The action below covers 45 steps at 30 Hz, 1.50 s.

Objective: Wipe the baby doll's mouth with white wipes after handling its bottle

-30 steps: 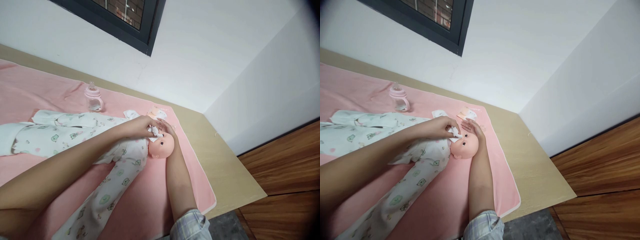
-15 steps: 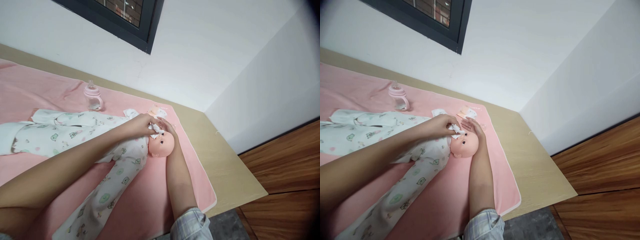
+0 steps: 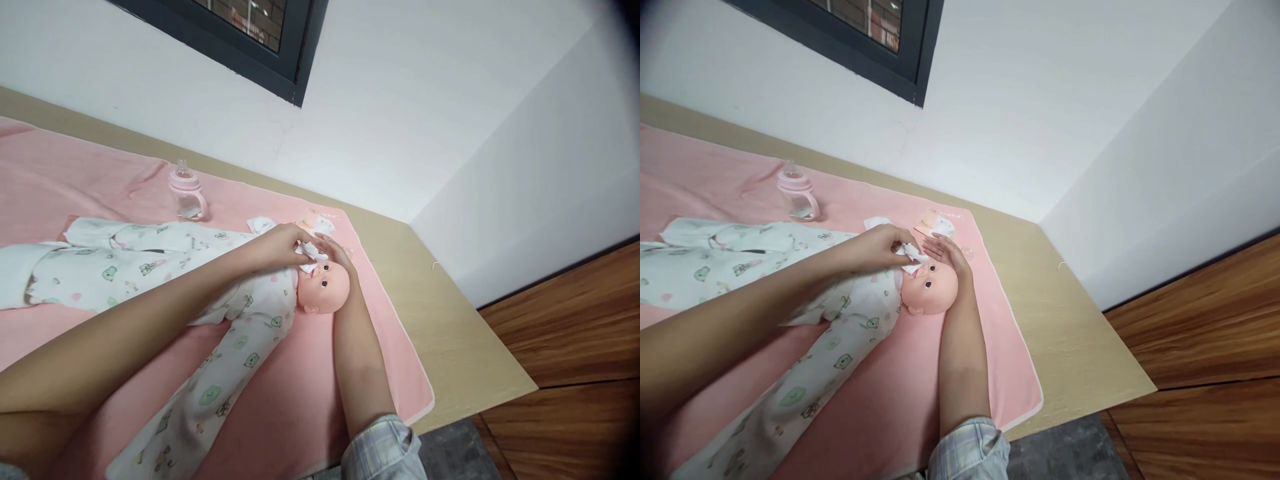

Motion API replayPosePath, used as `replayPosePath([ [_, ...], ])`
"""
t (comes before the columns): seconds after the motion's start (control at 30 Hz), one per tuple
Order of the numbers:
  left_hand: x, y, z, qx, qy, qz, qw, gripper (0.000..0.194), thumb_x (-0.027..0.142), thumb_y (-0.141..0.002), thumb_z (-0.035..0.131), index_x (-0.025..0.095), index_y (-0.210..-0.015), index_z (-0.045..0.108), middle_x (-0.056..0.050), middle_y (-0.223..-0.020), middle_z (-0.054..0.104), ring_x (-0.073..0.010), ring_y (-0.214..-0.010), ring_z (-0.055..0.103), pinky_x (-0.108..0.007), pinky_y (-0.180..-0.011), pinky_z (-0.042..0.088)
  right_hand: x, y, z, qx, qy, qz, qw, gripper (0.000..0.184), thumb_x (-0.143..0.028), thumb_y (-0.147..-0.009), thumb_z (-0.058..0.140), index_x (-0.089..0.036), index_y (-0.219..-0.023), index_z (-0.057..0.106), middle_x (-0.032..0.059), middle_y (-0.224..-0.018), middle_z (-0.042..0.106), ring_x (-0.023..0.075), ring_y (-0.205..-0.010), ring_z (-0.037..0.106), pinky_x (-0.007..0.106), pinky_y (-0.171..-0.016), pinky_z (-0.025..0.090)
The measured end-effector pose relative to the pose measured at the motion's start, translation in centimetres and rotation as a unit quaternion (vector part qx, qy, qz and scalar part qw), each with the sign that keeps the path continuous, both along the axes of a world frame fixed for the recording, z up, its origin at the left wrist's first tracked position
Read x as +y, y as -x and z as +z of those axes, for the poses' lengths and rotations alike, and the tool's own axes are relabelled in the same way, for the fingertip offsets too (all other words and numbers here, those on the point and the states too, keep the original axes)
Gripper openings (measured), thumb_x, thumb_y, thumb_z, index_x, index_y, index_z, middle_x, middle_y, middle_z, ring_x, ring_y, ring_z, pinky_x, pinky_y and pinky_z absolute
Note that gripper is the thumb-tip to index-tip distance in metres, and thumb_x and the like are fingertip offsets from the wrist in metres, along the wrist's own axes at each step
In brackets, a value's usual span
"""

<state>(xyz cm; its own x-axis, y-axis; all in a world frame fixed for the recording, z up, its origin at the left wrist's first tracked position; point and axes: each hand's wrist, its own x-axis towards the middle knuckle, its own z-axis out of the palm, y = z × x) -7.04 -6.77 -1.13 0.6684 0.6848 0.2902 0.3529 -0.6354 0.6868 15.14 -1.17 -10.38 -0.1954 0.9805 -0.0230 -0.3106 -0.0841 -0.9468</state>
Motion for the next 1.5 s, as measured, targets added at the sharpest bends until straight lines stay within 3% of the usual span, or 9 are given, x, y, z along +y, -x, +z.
replayPosePath([
  [0.23,0.3,1.1,0.9,0.036,0.08,-0.089,0.992,0.024,0.027,-0.072,0.062,0.015,-0.087,0.076,0.001,-0.069,0.062,-0.0132,-0.061,0.05,-0.022,-0.055,0.033,0.7,-0.4,-0.8,0.002,-0.001,0.006,1.0,0.028,-0.035,-0.086,0.06,-0.024,-0.111,0.061,0.0024,-0.112,0.073,0.0216,-0.115,0.067,0.044,-0.114,0.045],
  [0.37,-0.2,1.0,1.2,0.066,0.077,-0.075,0.992,0.027,0.023,-0.068,0.06,0.018,-0.089,0.077,0.003,-0.061,0.056,-0.0116,-0.053,0.041,-0.022,-0.049,0.027,1.3,-0.7,-1.7,0.013,-0.009,0.019,1.0,0.034,-0.038,-0.083,0.065,-0.025,-0.114,0.061,0.0023,-0.115,0.072,0.0212,-0.113,0.067,0.043,-0.114,0.046],
  [0.8,-0.2,0.6,0.8,0.082,0.039,-0.059,0.994,0.033,0.016,-0.064,0.058,0.023,-0.088,0.079,0.003,-0.066,0.064,-0.0125,-0.054,0.046,-0.022,-0.048,0.03,2.2,-1.1,-2.8,0.032,-0.011,0.034,0.999,0.037,-0.04,-0.082,0.067,-0.025,-0.116,0.06,0.0023,-0.116,0.072,0.02,-0.112,0.068,0.045,-0.116,0.043],
  [1.17,0.4,0.9,0.8,0.109,0.01,-0.041,0.993,0.034,0.013,-0.062,0.057,0.022,-0.086,0.08,0.002,-0.067,0.064,-0.0133,-0.058,0.048,-0.023,-0.052,0.03,1.1,-0.5,-1.2,0.016,0.008,0.02,1.0,0.029,-0.037,-0.084,0.063,-0.026,-0.11,0.06,0.0026,-0.111,0.073,0.0212,-0.119,0.065,0.045,-0.114,0.045],
  [1.5,1.1,1.0,0.4,0.102,0.008,-0.019,0.995,0.034,0.016,-0.064,0.057,0.023,-0.088,0.08,0.001,-0.08,0.069,-0.0168,-0.072,0.057,-0.024,-0.061,0.035,1.0,-0.3,-1.2,0.011,0.002,0.013,1.0,0.03,-0.039,-0.084,0.062,-0.026,-0.111,0.061,0.0024,-0.111,0.073,0.0215,-0.12,0.064,0.045,-0.114,0.045],
])
